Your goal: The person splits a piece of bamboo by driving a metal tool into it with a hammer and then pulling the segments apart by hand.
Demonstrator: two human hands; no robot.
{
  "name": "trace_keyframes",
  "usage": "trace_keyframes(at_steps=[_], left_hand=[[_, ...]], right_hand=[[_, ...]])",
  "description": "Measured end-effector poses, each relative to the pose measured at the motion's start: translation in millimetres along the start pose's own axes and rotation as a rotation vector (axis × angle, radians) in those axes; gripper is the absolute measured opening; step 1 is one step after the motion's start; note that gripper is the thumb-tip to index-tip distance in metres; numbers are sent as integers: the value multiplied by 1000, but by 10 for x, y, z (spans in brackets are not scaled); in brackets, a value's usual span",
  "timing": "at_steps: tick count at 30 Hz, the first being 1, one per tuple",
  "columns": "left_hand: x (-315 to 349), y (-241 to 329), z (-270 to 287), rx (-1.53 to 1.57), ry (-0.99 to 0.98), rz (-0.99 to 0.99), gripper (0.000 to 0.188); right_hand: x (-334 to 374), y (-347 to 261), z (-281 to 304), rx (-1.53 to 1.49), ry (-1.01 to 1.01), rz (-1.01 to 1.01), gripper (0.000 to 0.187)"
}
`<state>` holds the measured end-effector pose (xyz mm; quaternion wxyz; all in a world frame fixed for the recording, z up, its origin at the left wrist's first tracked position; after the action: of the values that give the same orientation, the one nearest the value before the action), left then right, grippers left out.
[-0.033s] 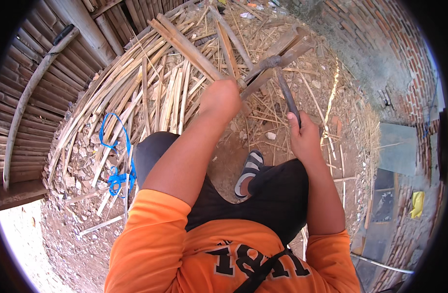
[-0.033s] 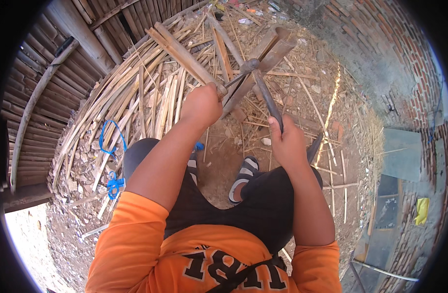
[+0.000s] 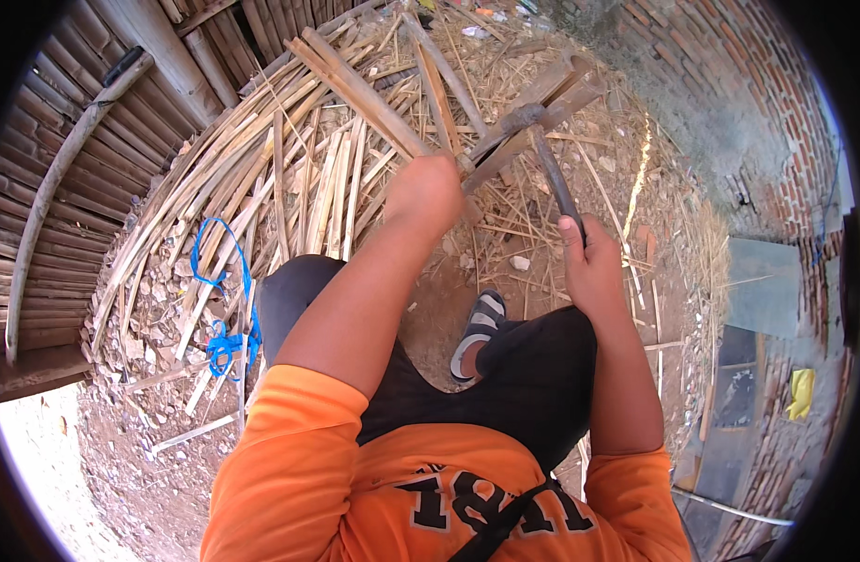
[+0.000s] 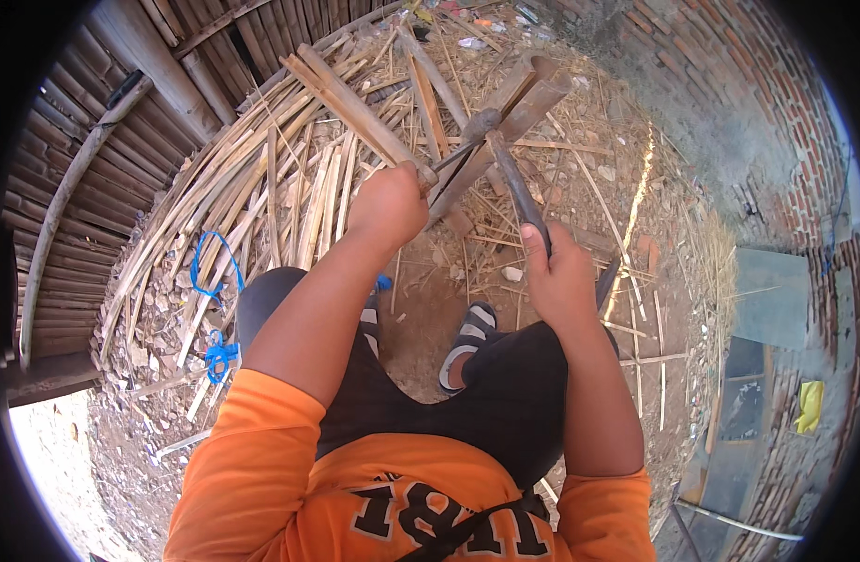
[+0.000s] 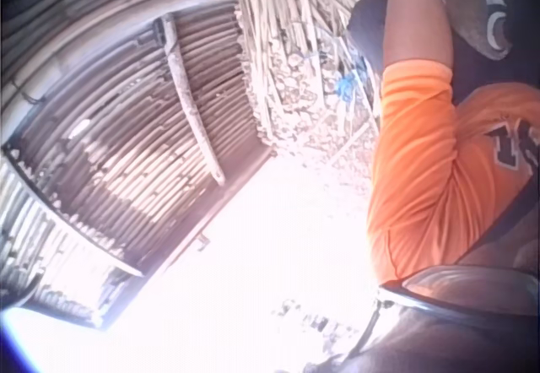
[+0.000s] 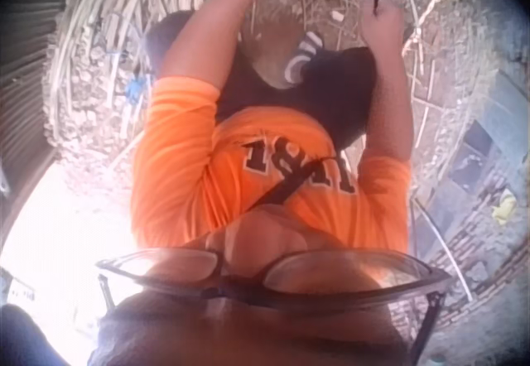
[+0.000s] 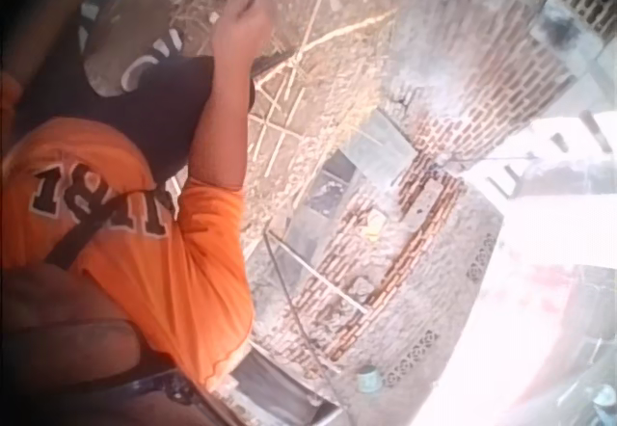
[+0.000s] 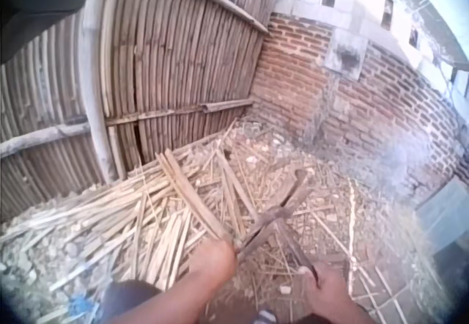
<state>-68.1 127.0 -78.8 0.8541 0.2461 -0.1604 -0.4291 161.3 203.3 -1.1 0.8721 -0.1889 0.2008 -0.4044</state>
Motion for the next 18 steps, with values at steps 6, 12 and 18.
trace_keyframes(at_steps=[6,12,18], left_hand=[[48,6,76,13,-64,56,31],[3,-7,-54,3,-73,33,32],[52,-28,27,33,-106,66,32]], right_hand=[[-42,-175,359,-390,204,53,40],[-26,-30,35,-18,37,39,38],[11,-123,340,-218,253,93,38]])
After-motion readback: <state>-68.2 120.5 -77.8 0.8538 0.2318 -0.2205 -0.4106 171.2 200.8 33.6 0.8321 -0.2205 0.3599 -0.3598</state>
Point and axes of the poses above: each hand's wrist, its own x-axis away from the middle knuckle, its own z-axis out of the back of the hand, y = z × x, the point moved 8 cm from there along -x, towards the middle knuckle, and after that the axes turned 3 degrees about -x, right-handed, at the moved point
